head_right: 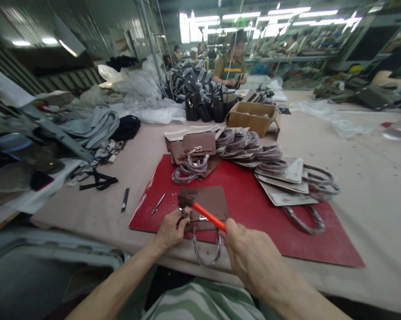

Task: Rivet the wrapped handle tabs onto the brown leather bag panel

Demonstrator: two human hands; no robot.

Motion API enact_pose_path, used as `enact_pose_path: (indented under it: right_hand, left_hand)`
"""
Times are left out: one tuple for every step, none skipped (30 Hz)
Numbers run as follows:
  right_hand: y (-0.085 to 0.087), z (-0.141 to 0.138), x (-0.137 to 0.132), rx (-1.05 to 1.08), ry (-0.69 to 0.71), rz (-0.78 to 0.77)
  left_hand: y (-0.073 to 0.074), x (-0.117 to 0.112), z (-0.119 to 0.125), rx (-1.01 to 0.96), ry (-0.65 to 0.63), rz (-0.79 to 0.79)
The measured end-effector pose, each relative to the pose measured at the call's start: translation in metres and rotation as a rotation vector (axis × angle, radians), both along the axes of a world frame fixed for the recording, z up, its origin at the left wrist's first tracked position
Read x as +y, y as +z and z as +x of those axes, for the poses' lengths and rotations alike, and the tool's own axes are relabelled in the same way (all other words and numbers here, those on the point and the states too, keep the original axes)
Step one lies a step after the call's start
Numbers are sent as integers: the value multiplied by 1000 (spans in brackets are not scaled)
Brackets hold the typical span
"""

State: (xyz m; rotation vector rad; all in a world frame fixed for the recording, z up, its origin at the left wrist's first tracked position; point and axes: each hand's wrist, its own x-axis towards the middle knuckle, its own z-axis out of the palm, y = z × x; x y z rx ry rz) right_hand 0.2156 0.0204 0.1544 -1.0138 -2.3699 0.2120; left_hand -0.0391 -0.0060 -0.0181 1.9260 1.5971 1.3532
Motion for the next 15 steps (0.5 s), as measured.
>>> enact_pose_path:
  right_hand:
    - [-10,6,2,-49,2,10]
    - [-20,14,5,-94,-16,-11]
    - [-31,22,9,-135,-44,-45]
    - [-41,30,13,-171,-92,-112]
    - [-51,39,18,-190,-146,-205]
    - [-61,48,24,-189,-195,-316]
    - [-72,55,30,-177,-240,-423]
    - [-83,62,36,-160,-276,-513]
    - [-93,68,41,-152,-312,-580]
    - [-102,73,46,-161,-352,-610]
    - [-110,76,50,-189,-404,-595]
    - [-116,77,52,-234,-458,-538]
    - [-121,75,52,-280,-500,-448]
    - [-124,71,50,-311,-520,-339]
    - [-125,63,46,-313,-516,-231]
  left_hand:
    - [1,0,0,4,-2,12]
    - [1,0,0,10,-3,16]
    - [1,0,0,19,-3,14]
    - [2,-1,0,29,-2,10]
    - [1,-1,0,36,-1,2]
    - [1,-1,-1,38,0,-4]
    - [0,-1,-1,35,0,-8]
    - [-1,-1,-1,32,-1,-10]
    - [-2,-1,-2,27,-2,-12]
    - [-2,-1,-2,24,-2,-17]
    - [-3,-1,-2,22,-2,-21]
    - [-4,-2,-3,21,-2,-25]
    - [-4,-2,-3,21,-2,-27]
    - [-3,-2,-4,24,-3,-27]
    - [-3,-2,-4,28,-5,-26]
